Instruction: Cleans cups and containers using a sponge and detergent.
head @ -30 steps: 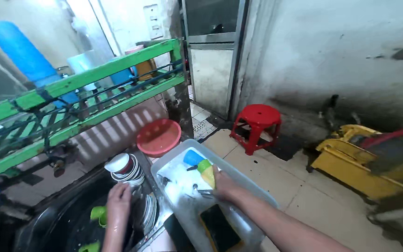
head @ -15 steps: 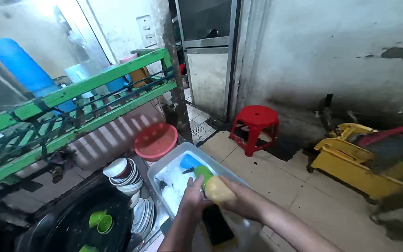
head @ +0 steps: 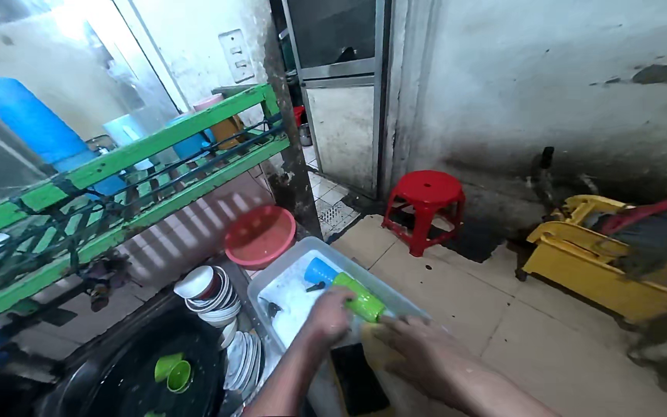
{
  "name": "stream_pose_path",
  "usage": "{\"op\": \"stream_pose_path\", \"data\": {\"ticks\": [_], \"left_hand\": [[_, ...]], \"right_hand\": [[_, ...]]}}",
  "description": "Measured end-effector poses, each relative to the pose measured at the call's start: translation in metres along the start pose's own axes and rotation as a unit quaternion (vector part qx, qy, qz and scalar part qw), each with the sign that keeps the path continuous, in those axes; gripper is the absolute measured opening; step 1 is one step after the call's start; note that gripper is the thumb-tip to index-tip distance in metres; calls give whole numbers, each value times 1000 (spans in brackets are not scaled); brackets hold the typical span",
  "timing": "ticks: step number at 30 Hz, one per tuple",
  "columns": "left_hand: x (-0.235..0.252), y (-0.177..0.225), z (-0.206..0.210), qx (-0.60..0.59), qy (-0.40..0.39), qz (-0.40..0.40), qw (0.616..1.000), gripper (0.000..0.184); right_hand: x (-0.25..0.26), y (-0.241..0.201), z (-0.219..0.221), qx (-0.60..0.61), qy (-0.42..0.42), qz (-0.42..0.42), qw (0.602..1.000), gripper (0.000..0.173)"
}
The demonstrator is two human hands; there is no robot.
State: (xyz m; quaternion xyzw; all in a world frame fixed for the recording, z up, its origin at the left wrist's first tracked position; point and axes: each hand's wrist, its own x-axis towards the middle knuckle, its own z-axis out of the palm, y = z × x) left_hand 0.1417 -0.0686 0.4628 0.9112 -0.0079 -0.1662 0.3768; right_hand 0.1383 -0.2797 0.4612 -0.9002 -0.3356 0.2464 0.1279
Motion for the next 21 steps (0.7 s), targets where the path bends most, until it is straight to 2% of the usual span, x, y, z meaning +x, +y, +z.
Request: {"op": "stream_pose_path", "data": {"ticks": [1,3,5,7,10,13,16,18,20,21], "left_hand": [[11,3,8,74,-47,52,995,39],[31,9,23,195,-97,90,972,42],[44,17,34,267,-101,66,956,47],[51,27,41,310,-98,47,944,46],[50,34,49,362,-115,27,925,56],[48,20,50,415,-106,66,901,58],[46,-3,45,390,-37,150,908,65],[38,-7,39,320,22,154,934,68],[25,-9,31,184,101,122,970,65],[17,-12,28,69,146,98,982,66]], "right_hand": [[2,-2,6,2,-7,0,1000,54],[3,-2,19,5,30,0,1000,51],[-1,-2,18,15,59,-5,998,45],[-2,-2,15,20,36,16,999,45],[-3,-3,10,13,6,34,999,45],[-3,-2,10,2,0,15,1000,41],[-4,-2,13,-4,4,15,1000,40],[-3,0,12,-9,2,5,1000,46],[-3,-4,8,7,-9,13,1000,52],[-3,-5,7,31,-3,17,999,53]]}}
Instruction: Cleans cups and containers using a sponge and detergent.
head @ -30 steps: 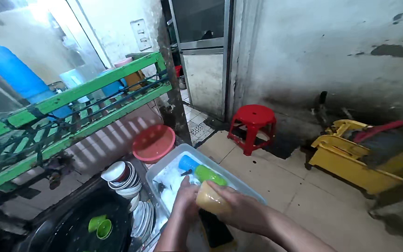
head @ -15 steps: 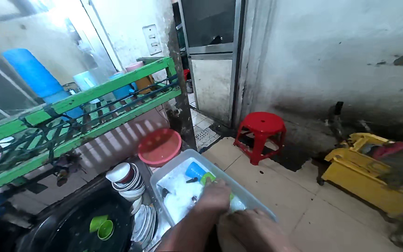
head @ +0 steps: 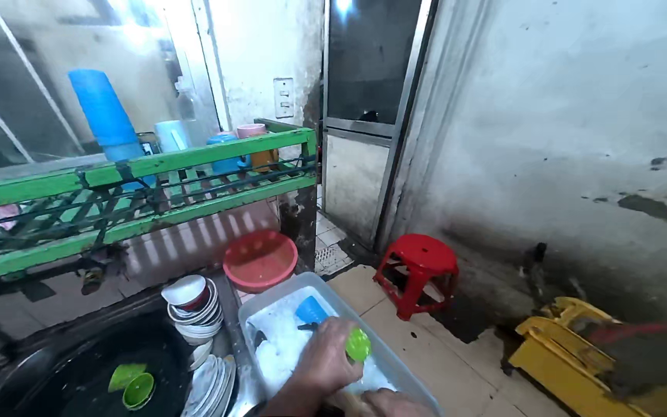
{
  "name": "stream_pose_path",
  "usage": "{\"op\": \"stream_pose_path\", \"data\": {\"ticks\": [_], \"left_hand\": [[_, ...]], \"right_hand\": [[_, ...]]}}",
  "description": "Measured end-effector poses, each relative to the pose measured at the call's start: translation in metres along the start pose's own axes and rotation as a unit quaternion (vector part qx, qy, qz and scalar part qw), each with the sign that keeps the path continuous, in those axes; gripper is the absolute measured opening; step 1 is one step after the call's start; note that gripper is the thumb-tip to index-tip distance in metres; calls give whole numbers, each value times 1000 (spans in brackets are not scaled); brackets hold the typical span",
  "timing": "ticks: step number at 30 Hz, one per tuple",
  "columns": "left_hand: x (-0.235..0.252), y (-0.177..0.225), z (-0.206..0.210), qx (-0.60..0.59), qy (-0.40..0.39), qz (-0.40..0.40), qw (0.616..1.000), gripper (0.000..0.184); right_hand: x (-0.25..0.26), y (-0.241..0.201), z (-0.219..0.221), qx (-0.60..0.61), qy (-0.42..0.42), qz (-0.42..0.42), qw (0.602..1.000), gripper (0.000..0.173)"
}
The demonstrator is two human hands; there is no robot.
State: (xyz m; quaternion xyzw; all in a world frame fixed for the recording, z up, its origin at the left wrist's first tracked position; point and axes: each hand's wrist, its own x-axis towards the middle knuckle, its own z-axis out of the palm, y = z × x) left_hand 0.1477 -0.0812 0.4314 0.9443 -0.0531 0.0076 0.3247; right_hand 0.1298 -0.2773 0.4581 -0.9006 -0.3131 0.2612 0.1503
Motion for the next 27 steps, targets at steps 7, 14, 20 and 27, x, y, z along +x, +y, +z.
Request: {"op": "stream_pose_path", "data": {"ticks": [7,14,20,27], "left_hand": [[-48,-8,-52,-620,236,-200,721,52],[-78,-3,-71,-696,244,-246,629,42],[-87,-32,-87,-582,335,-281,685,44],[-79,-38,-88,-350,409,-229,811,52]], "right_hand": [[47,-16,-18,440,138,-21,887,89],[68,-68,-15,427,154,-146,879,71],[71,-44,0,93,263,-229,933,41],[42,-56,0,-15,142,-178,974,38]]}}
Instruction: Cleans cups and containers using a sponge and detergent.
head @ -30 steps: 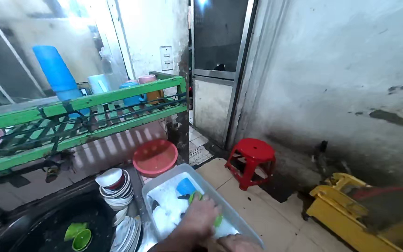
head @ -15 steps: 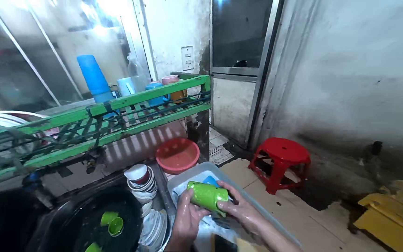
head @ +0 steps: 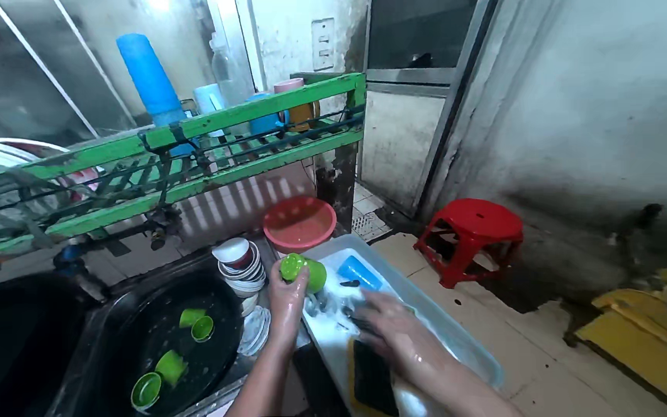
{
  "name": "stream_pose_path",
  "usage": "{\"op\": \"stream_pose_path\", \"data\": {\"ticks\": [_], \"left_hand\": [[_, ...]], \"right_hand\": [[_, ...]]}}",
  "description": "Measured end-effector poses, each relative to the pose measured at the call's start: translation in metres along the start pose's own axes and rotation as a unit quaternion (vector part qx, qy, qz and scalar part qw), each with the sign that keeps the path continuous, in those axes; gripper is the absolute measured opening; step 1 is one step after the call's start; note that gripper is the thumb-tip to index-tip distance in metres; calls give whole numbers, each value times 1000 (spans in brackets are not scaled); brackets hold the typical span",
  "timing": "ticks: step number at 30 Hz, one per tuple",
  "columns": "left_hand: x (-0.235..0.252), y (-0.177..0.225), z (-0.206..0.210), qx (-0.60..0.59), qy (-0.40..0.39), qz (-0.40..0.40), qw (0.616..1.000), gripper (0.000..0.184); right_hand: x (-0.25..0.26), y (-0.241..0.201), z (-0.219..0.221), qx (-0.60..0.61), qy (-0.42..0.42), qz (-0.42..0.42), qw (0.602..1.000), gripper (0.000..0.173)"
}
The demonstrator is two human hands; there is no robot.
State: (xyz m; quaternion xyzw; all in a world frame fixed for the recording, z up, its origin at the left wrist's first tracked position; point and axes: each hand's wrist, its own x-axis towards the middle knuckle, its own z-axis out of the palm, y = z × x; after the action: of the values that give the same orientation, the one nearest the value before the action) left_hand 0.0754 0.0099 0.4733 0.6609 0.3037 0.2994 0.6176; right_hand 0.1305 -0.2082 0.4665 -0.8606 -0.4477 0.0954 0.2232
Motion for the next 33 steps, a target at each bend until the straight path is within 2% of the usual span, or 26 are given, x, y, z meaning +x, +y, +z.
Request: {"op": "stream_pose_path", "data": {"ticks": [1,3,4,6,11,14,16,18,19,21,24,25,26,28,30,31,33], "left_hand": [[1,-1,1,-9,5,0,1000,52],[2,-4,4,-35,10,-14,999,55],[0,-5,7,-44,9,-23,999,57],[-7,-9,13,-54,2,-23,998,60],[-22,-11,27,-83,1,-34,996,59],[-20,-13,24,-128,16,-56,990,52],[-14,-13,19,-184,29,-76,980,48],[-10,-6,13,-255,39,-104,961,46],[-7,-4,11,-284,44,-120,950,43],[-6,-4,11,-331,33,-150,931,46],[-14,5,29,-386,30,-214,897,47],[-18,9,37,-405,26,-228,885,48],[-22,12,44,-418,23,-231,878,48],[-27,16,55,-414,29,-235,879,47],[-31,13,62,-371,33,-234,898,44],[-37,11,62,-340,18,-236,910,47],[-47,12,68,-297,0,-241,924,53]], "right_hand": [[-5,-13,2,14,-64,3,998,34],[-8,-33,13,40,-220,56,973,47],[-8,-38,21,32,-266,90,959,57],[-8,-41,34,13,-280,132,951,63],[-1,-25,55,-7,-233,114,966,45],[10,-11,55,17,-205,123,971,35],[20,1,45,67,-213,130,966,38],[22,4,22,166,-190,152,956,40],[16,-3,3,248,-164,173,939,42],[7,-14,-17,392,-30,171,904,41],[17,-37,-27,485,166,68,856,32],[21,-41,-24,478,200,33,855,37],[22,-43,-19,446,207,13,871,48],[22,-43,-7,320,156,8,934,63],[18,-42,0,181,96,-5,979,61],[19,-39,1,130,75,-4,989,56],[27,-27,2,122,52,44,990,45]]}}
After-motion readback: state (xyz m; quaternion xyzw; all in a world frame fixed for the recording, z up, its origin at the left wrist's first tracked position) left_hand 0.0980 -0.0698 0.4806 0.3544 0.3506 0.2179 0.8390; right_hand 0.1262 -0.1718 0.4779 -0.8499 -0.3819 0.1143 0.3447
